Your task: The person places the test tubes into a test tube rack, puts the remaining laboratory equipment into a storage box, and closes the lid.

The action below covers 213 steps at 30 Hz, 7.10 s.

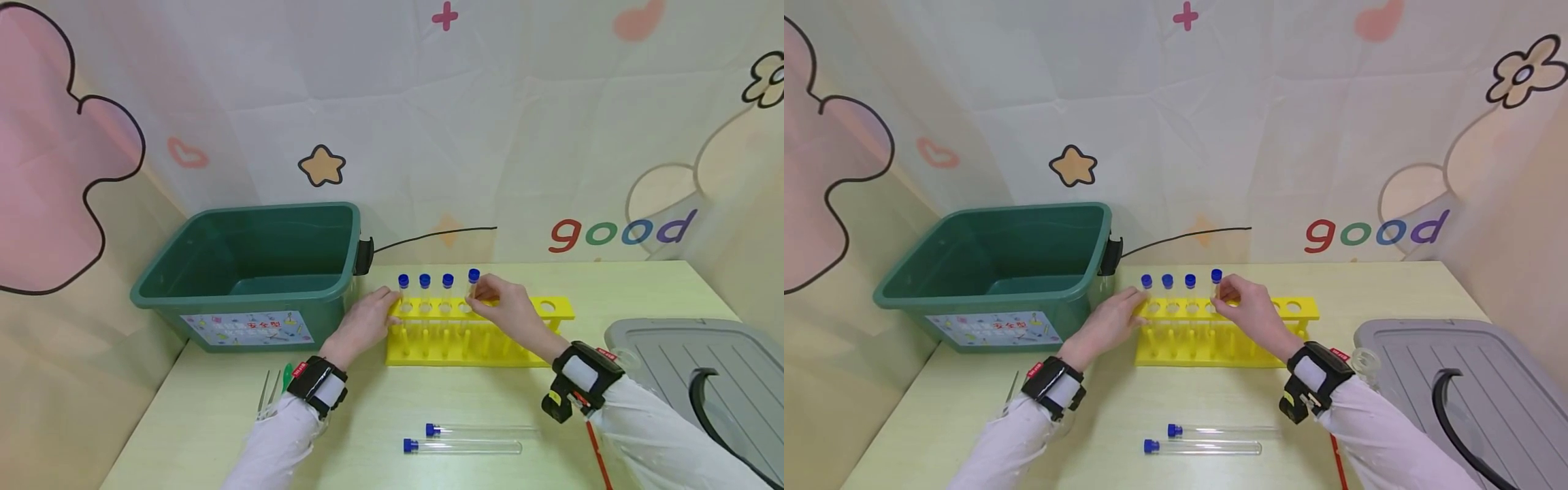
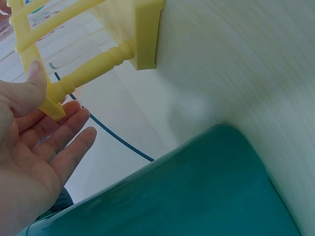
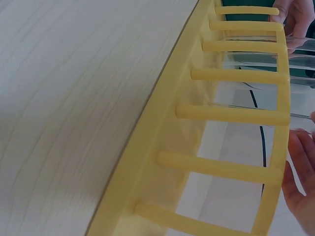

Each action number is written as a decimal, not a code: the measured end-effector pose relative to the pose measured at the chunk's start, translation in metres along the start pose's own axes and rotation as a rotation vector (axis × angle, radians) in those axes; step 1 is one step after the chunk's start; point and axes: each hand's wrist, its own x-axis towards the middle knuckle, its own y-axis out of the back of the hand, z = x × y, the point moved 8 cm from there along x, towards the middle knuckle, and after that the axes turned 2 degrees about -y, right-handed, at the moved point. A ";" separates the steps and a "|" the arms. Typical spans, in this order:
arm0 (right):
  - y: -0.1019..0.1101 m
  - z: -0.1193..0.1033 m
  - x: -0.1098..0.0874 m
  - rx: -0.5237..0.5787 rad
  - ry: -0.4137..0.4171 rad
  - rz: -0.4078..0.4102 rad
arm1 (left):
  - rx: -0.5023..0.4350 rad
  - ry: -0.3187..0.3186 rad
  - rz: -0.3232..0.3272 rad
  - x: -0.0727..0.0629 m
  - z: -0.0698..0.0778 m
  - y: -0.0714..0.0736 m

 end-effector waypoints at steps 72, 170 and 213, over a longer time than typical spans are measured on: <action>-0.085 -0.078 -0.092 -0.417 0.396 -0.783 | -0.011 0.022 -0.017 0.000 0.000 -0.002; 0.045 -0.081 -0.025 0.062 0.284 0.019 | 0.003 -0.002 0.002 0.000 0.000 -0.001; 0.057 -0.013 -0.009 -0.002 0.002 0.167 | 0.013 -0.004 0.007 0.000 -0.001 -0.002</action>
